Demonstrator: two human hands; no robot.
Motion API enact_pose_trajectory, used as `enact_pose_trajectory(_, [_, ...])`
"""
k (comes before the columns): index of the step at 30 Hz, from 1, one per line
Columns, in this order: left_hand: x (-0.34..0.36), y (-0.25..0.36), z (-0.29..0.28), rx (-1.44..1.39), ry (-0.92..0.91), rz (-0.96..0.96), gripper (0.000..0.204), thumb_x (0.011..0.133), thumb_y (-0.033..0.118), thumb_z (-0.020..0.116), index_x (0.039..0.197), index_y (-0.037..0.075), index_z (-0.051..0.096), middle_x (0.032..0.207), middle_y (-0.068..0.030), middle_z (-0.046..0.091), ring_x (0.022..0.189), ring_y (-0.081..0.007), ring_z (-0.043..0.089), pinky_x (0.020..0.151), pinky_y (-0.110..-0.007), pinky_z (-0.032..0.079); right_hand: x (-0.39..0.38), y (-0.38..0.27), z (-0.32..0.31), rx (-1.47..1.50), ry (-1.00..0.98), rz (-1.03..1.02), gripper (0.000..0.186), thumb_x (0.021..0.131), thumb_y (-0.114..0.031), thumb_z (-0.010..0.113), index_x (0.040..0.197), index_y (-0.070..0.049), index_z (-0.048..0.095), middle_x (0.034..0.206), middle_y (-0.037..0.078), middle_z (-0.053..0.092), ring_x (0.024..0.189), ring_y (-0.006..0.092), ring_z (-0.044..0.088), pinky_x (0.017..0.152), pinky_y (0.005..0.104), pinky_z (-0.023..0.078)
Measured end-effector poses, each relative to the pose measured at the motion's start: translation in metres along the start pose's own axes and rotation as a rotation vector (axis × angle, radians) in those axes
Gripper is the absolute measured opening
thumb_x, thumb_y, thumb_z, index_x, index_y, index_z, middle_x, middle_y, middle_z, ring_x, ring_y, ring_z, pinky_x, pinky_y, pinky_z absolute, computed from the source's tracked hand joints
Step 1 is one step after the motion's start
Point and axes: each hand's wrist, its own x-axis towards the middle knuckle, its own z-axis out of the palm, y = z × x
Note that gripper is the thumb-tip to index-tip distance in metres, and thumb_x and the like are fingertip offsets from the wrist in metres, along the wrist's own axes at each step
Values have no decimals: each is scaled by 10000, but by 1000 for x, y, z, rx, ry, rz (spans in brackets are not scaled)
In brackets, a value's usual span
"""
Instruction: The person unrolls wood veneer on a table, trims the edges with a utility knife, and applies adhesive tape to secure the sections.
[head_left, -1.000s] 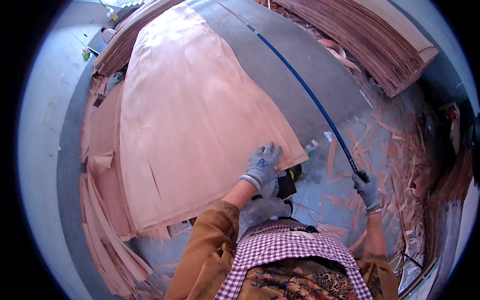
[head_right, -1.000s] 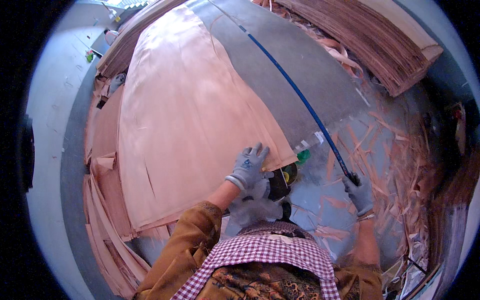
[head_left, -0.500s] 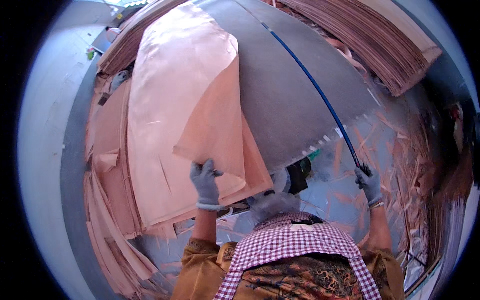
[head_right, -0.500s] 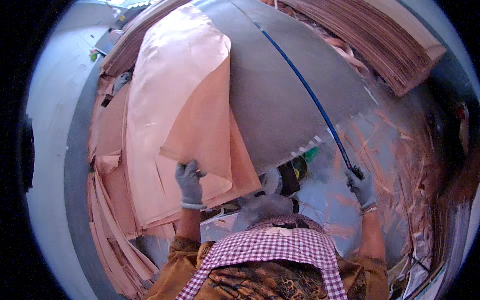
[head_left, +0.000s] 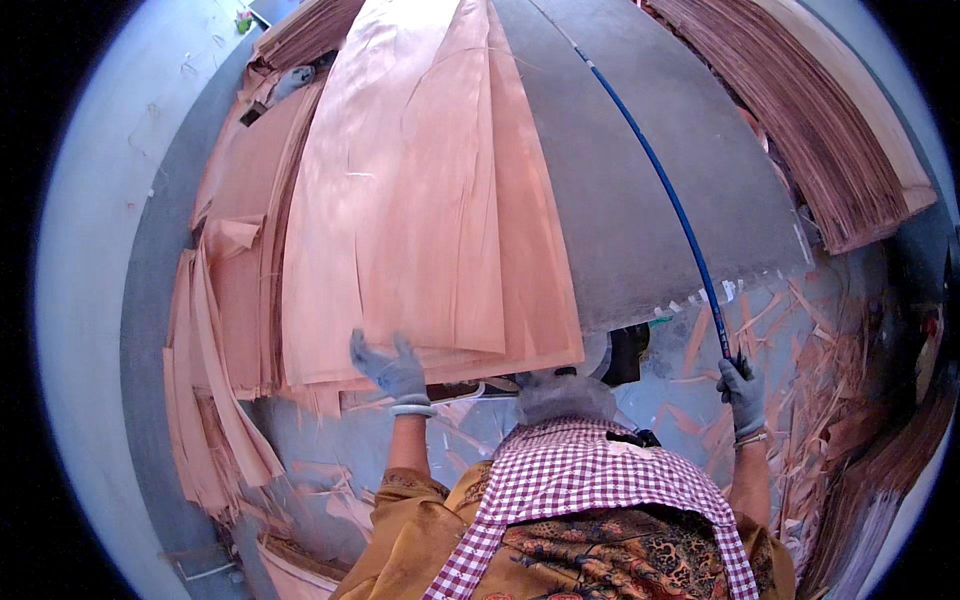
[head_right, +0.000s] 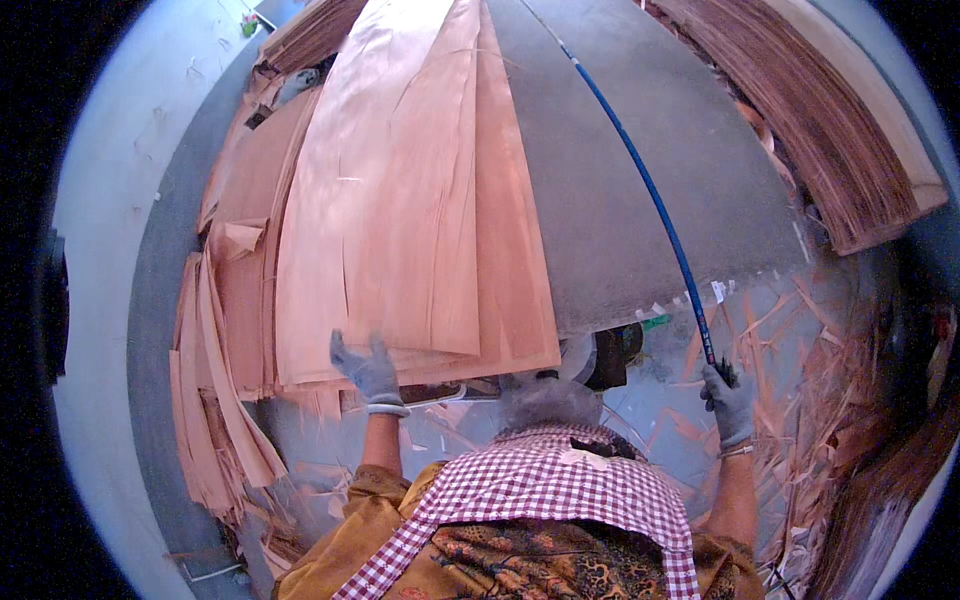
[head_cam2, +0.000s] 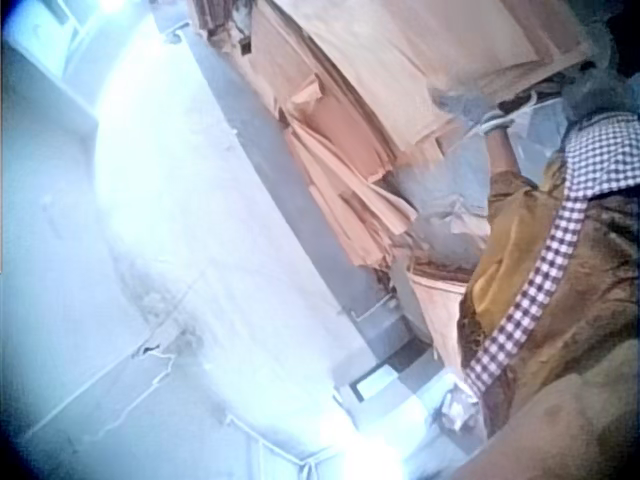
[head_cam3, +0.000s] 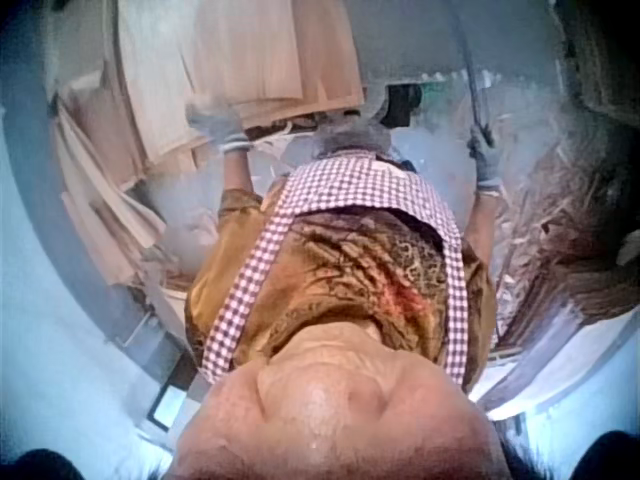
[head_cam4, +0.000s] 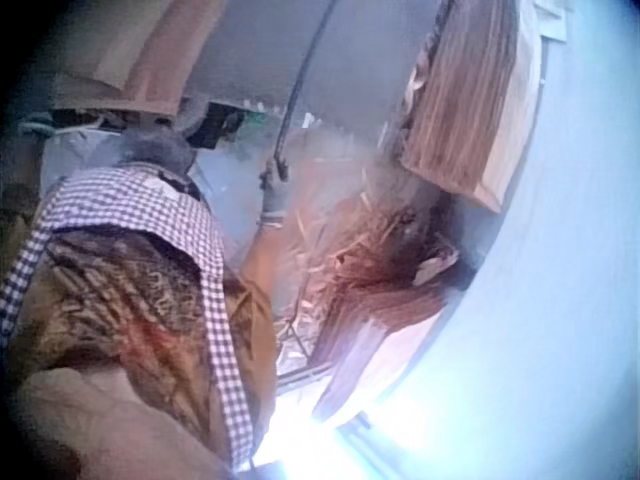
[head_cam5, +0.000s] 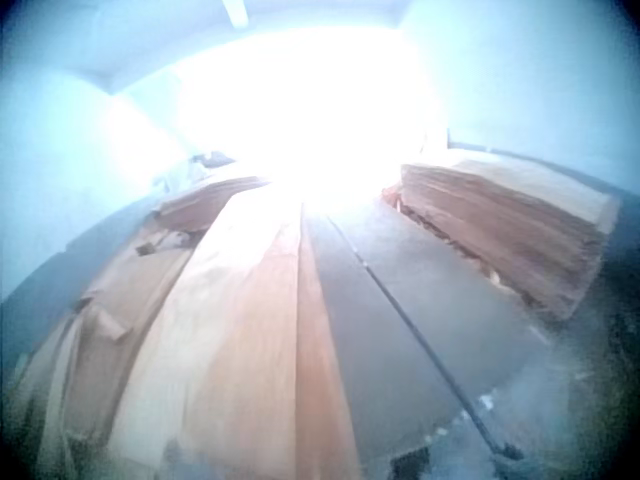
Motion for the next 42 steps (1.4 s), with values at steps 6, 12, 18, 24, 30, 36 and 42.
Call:
enact_pose_trajectory(6, [19, 58, 14, 220, -496, 350, 681, 791, 447, 633, 1231, -40, 451, 1294, -249, 437, 1246, -381, 369, 1046, -458, 283, -3, 0, 13, 0, -41, 55, 160, 838, -185, 652, 819, -42, 584, 597, 15, 544, 482, 71, 507, 374, 213, 343])
enact_pose_trajectory(12, [28, 60, 42, 301, -680, 248, 467, 782, 386, 617, 1111, 59, 569, 1235, -257, 487, 1164, -402, 444, 935, -464, 395, -13, 0, 20, 38, -10, 32, 182, 842, -214, 650, 769, -68, 570, 553, 21, 530, 430, 87, 492, 363, 219, 344])
enact_pose_trajectory(18, [55, 33, 36, 85, -745, 109, 256, 825, 245, 577, 982, 60, 659, 941, -184, 644, 854, -321, 617, 757, -381, 486, -11, 7, 16, 83, -96, 54, 154, 838, -188, 644, 847, -48, 583, 609, 28, 560, 474, 77, 507, 386, 214, 368])
enact_pose_trajectory(24, [110, 77, -19, -628, -770, -178, 264, 889, 184, 570, 1063, -5, 632, 930, -96, 674, 812, -127, 594, 735, -257, 482, -16, 3, 21, 113, -77, 92, 162, 825, -201, 664, 817, -60, 584, 561, 30, 553, 424, 86, 492, 365, 214, 352])
enact_pose_trajectory(30, [152, 178, -76, -1037, -766, -96, 318, 907, 143, 551, 1154, -57, 574, 1028, -33, 618, 884, -89, 551, 806, -233, 457, -18, 12, 19, 66, -94, 152, 167, 821, -207, 675, 814, -76, 570, 564, 15, 542, 413, 89, 482, 358, 215, 346])
enact_pose_trajectory(36, [157, 241, -94, -1070, -828, 96, 228, 902, 105, 536, 1033, -73, 590, 1253, -73, 513, 961, -75, 512, 832, -214, 425, -30, 18, 12, 54, -131, 245, 188, 813, -226, 685, 822, -106, 542, 646, -34, 511, 489, 73, 485, 399, 217, 339])
enact_pose_trajectory(42, [120, 316, -59, -930, -902, 467, 250, 904, 115, 533, 761, -89, 507, 1297, -171, 496, 953, -116, 499, 812, -257, 428, -39, 38, 6, 98, -119, 313, 189, 802, -233, 699, 848, -107, 566, 638, -35, 506, 485, 77, 482, 406, 221, 344])
